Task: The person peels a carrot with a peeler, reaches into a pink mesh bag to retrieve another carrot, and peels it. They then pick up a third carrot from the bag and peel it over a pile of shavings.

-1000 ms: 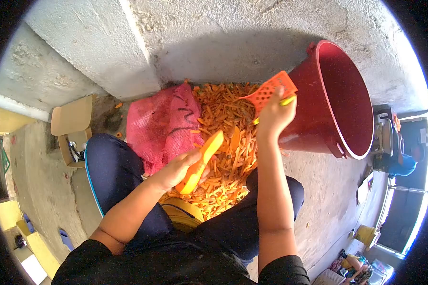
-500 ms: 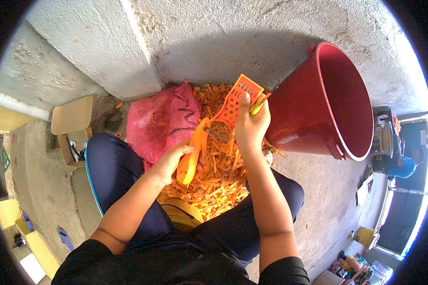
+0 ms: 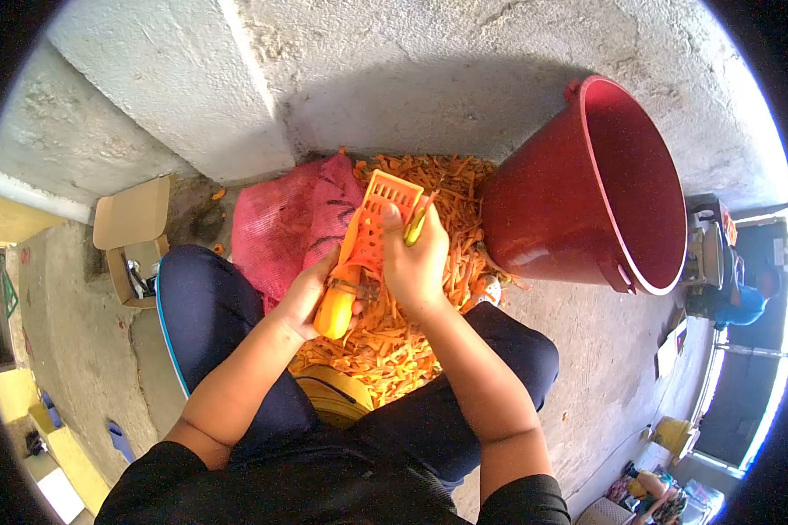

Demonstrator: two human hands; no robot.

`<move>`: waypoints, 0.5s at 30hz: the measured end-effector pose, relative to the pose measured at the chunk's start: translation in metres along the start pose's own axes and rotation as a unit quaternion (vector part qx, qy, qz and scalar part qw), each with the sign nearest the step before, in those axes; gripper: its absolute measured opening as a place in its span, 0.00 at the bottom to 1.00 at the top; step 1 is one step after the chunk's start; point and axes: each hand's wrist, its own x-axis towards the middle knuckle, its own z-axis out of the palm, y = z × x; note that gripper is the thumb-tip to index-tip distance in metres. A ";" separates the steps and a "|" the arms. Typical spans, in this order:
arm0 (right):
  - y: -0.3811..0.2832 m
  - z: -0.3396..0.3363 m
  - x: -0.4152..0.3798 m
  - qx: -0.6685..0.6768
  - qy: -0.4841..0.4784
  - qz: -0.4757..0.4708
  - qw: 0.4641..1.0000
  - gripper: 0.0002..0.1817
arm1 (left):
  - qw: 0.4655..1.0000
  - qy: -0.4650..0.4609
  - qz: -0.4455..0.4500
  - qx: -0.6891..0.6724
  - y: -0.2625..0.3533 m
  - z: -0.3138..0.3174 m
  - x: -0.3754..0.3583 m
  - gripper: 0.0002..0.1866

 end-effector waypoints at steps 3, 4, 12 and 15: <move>0.003 0.001 0.001 -0.010 0.003 0.006 1.000 0.10 | 1.000 -0.025 -0.009 0.005 0.000 0.003 0.000 0.24; 0.004 -0.001 0.004 -0.039 0.034 -0.016 0.999 0.10 | 0.999 -0.029 -0.013 0.010 0.000 0.005 -0.002 0.24; 0.015 -0.026 0.040 -0.034 0.192 -0.052 0.979 0.08 | 0.995 -0.017 0.003 0.095 -0.004 0.006 -0.003 0.23; 0.025 -0.053 0.069 -0.020 0.289 -0.042 0.956 0.08 | 0.996 -0.035 -0.019 0.080 -0.001 0.008 -0.009 0.23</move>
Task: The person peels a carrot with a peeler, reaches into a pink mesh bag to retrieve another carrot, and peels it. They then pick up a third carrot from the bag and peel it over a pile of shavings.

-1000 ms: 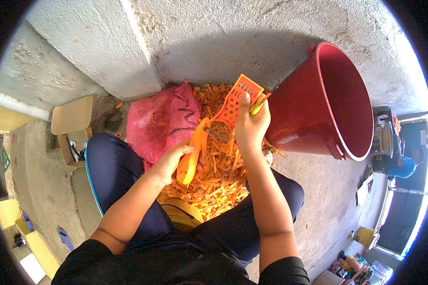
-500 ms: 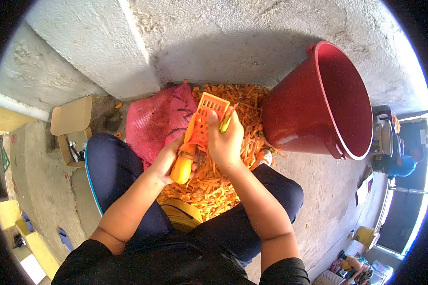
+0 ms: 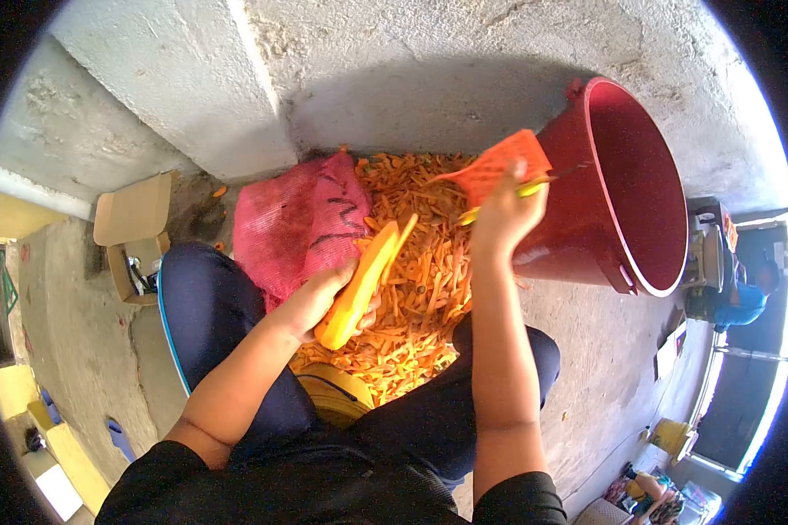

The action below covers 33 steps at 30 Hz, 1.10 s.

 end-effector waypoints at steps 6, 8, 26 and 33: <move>-0.021 -0.001 -0.005 0.096 -0.044 0.005 0.994 0.08 | 0.995 0.041 0.089 -0.012 -0.005 -0.008 0.008 0.19; -0.027 0.004 -0.022 0.079 -0.125 -0.004 0.989 0.10 | 0.992 0.035 0.115 -0.025 -0.001 -0.008 0.009 0.18; -0.009 0.013 -0.065 0.146 -0.118 0.227 0.956 0.10 | 0.888 0.035 0.454 -0.061 0.009 -0.005 0.018 0.18; -0.016 0.023 -0.087 0.107 -0.111 0.160 0.975 0.10 | 0.843 0.080 0.517 0.127 0.004 0.009 0.013 0.18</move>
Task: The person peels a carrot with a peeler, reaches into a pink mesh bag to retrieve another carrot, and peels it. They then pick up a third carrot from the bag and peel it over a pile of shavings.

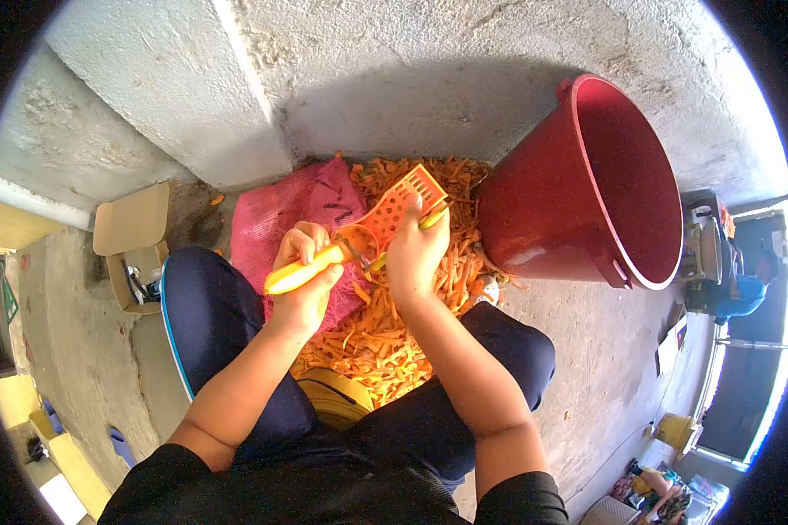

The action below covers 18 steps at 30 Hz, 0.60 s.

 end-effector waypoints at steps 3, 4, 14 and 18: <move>0.005 0.001 0.003 -0.033 -0.003 0.004 0.999 0.09 | 0.999 -0.035 0.022 0.006 0.001 -0.004 -0.001 0.19; 0.003 0.002 0.003 -0.024 0.000 0.012 1.000 0.09 | 0.998 -0.053 0.032 0.009 0.001 -0.005 -0.001 0.19; 0.041 -0.036 0.074 -0.058 0.080 0.104 0.990 0.07 | 0.993 -0.084 0.026 -0.081 0.017 -0.013 0.005 0.15; 0.021 -0.019 0.059 0.042 0.023 0.061 0.997 0.07 | 0.967 0.033 -0.121 -0.223 0.024 -0.002 0.011 0.09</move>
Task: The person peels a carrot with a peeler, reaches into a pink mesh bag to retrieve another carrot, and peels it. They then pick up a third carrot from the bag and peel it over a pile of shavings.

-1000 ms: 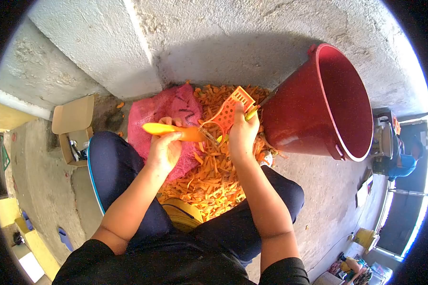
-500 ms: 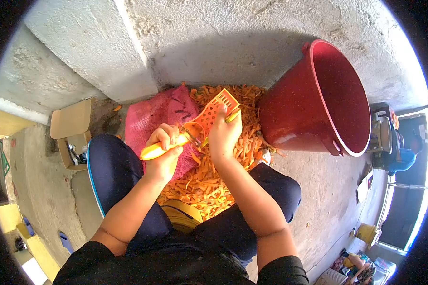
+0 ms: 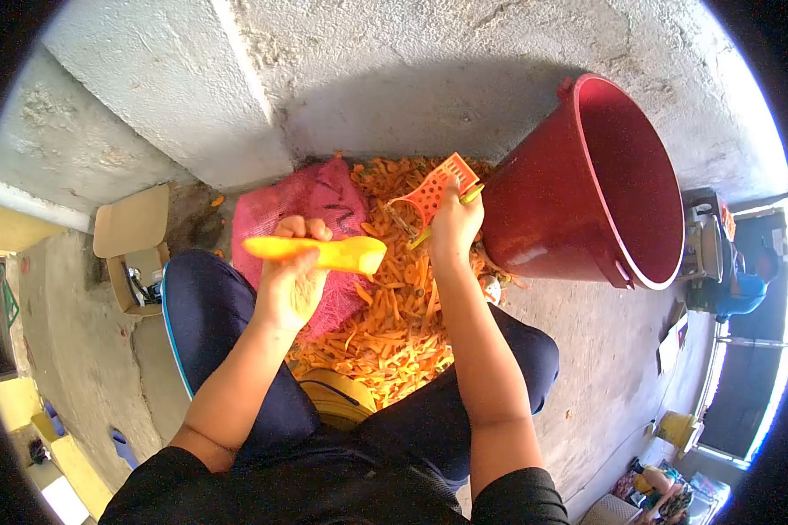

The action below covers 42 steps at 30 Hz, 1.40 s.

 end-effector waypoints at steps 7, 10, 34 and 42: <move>-0.009 -0.002 -0.010 -0.047 -0.117 -0.041 0.991 0.10 | 0.981 0.147 -0.129 0.004 -0.008 -0.033 0.009 0.12; -0.008 -0.007 -0.014 -0.090 -0.151 -0.083 0.981 0.10 | 0.981 0.131 -0.139 0.035 -0.003 -0.030 0.011 0.13; 0.009 -0.001 -0.091 -0.267 -0.385 0.077 0.880 0.11 | 0.990 0.110 0.069 -0.049 -0.013 -0.037 0.011 0.07; 0.024 -0.001 -0.093 -0.336 -0.342 0.034 0.877 0.10 | 0.983 0.135 0.017 -0.124 -0.008 -0.036 0.010 0.07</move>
